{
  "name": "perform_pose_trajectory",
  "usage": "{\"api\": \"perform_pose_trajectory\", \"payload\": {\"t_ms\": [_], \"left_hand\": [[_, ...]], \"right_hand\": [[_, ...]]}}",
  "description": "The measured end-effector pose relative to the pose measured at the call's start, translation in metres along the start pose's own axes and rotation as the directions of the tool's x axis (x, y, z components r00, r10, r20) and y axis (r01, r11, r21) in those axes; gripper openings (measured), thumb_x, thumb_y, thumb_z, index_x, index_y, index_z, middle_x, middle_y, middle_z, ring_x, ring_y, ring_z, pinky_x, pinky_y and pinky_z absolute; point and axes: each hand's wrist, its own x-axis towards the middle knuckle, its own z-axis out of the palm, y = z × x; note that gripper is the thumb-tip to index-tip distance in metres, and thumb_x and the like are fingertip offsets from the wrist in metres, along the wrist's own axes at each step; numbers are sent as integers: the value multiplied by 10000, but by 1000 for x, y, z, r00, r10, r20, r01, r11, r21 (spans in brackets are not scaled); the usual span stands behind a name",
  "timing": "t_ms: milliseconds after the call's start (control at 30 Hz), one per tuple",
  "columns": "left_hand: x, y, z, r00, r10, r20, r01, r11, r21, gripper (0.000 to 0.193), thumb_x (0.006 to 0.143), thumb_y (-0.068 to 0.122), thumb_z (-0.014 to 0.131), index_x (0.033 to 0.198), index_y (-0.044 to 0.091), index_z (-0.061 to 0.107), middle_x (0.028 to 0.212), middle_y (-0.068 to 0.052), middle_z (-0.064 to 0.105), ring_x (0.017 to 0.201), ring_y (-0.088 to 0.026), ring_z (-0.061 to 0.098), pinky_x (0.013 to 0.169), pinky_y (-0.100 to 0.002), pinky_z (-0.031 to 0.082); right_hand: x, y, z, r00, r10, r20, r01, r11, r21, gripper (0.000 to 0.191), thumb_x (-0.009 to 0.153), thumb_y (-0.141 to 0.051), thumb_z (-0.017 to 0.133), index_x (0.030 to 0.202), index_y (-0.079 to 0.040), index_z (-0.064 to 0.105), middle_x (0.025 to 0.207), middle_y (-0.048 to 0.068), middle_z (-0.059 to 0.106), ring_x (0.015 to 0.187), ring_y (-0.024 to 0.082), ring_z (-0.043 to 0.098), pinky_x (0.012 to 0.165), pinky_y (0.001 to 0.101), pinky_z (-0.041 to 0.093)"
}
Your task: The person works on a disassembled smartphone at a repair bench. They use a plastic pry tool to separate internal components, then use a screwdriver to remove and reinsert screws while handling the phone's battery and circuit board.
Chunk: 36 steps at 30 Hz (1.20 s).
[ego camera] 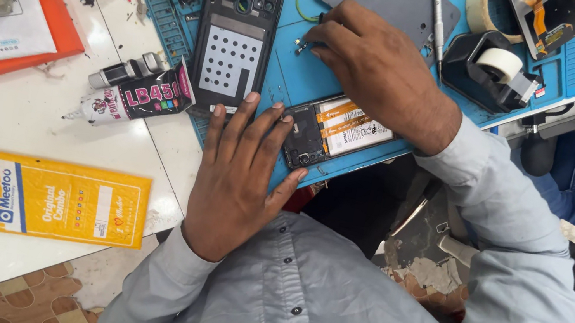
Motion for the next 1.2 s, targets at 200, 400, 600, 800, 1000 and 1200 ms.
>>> {"api": "perform_pose_trajectory", "payload": {"t_ms": [200, 400, 600, 800, 1000, 1200], "left_hand": [[-1, 0, 2, 1000, 4, 21, -5, 1000, 16, 554, 977, 398, 719, 1417, 86, 590, 1486, -146, 517, 1490, -365, 370, 1254, -605, 226], [-3, 4, 2, 999, 53, 6, -54, 994, 94, 457, 1010, 395, 700, 1376, 123, 668, 1508, -131, 520, 1498, -344, 371, 1259, -584, 235], [-6, 6, 2, 997, 80, -1, -79, 985, 154, 433, 1016, 404, 674, 1342, 119, 670, 1491, -132, 533, 1488, -339, 375, 1248, -599, 232], [-13, 12, -6, 990, 77, -121, -85, 994, -69, 402, 1021, 299, 703, 1358, 91, 634, 1429, -103, 581, 1465, -337, 436, 1254, -614, 254], [-16, 31, -14, 967, -233, -108, 109, 754, -647, 279, 1039, 119, 682, 1317, 104, 668, 1239, -59, 709, 1200, -231, 679, 1062, -379, 526], [-8, 29, -10, 961, -164, -222, 62, 911, -408, 240, 1019, 38, 682, 1254, 87, 695, 1177, -74, 704, 1133, -263, 657, 1036, -395, 491]], "right_hand": [[-1, 2, 1, 995, -96, -19, 93, 987, -132, 153, 1062, -117, 688, 1173, -16, 656, 1112, 112, 584, 1022, 284, 634, 885, 396, 542], [-9, 1, -3, 991, -111, -69, 106, 992, -68, 145, 1068, -72, 696, 1161, 0, 611, 1130, 109, 583, 1027, 288, 642, 892, 379, 546], [-28, -10, -12, 998, -34, -46, 45, 964, 263, 160, 1051, 31, 695, 1157, 8, 578, 1102, 109, 625, 977, 264, 693, 816, 366, 557], [-54, -37, -17, 995, -70, -76, 91, 944, 318, 151, 988, 21, 734, 1076, -28, 620, 1036, 93, 671, 937, 244, 687, 774, 350, 544], [-69, -51, -16, 947, -248, -205, 305, 895, 326, 274, 914, -43, 821, 1129, -47, 651, 1110, 73, 703, 1011, 228, 701, 829, 350, 552], [-75, -39, -4, 970, -141, -200, 193, 942, 276, 228, 913, -64, 849, 1088, -55, 703, 1090, 69, 727, 933, 210, 678, 770, 327, 523]]}}
